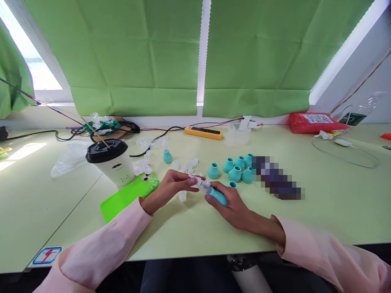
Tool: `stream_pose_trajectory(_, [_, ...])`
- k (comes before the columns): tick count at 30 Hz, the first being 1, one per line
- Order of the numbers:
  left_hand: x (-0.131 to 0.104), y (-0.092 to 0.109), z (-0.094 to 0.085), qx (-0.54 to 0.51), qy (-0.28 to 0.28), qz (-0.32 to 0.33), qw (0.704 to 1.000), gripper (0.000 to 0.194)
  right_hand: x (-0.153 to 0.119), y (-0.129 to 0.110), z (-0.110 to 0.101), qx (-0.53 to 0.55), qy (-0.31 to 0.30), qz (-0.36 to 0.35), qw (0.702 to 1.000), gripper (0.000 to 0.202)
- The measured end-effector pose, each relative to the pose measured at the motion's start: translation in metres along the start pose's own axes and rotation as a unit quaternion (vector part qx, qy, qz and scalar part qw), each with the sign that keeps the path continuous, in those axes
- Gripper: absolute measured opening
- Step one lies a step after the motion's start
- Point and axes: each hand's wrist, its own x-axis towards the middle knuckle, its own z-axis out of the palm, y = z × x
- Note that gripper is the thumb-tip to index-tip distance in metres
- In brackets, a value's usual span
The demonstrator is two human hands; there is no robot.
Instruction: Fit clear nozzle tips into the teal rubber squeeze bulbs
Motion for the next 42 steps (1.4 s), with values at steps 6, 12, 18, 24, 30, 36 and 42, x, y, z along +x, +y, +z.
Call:
stream_pose_trajectory(6, [-0.001,0.000,0.000,0.038,0.019,0.002,0.999,0.025,-0.001,0.004,0.004,-0.060,0.009,-0.018,0.998,0.022])
stream_pose_trajectory(12, [0.000,-0.005,-0.003,0.058,0.035,0.000,0.998,0.024,-0.002,0.011,0.008,-0.157,0.036,-0.065,0.985,0.030])
stream_pose_trajectory(18, [-0.002,0.002,-0.006,0.053,-0.064,-0.040,0.996,0.028,-0.002,0.006,0.004,-0.090,-0.003,-0.053,0.995,0.026])
stream_pose_trajectory(24, [-0.004,0.003,-0.003,0.049,-0.065,-0.003,0.997,0.023,0.001,0.001,0.001,0.033,-0.016,0.023,0.999,0.022])
stream_pose_trajectory(30, [-0.004,-0.004,0.000,0.077,-0.031,0.031,0.996,0.018,0.000,0.001,0.005,0.264,-0.059,0.125,0.955,0.023])
stream_pose_trajectory(36, [-0.004,-0.005,0.003,0.106,-0.017,0.077,0.991,0.016,0.001,0.001,0.006,0.349,-0.066,0.154,0.922,0.026])
stream_pose_trajectory(42, [-0.003,-0.002,0.009,0.153,0.013,0.116,0.981,0.020,0.002,0.000,0.006,0.360,-0.051,0.119,0.924,0.025])
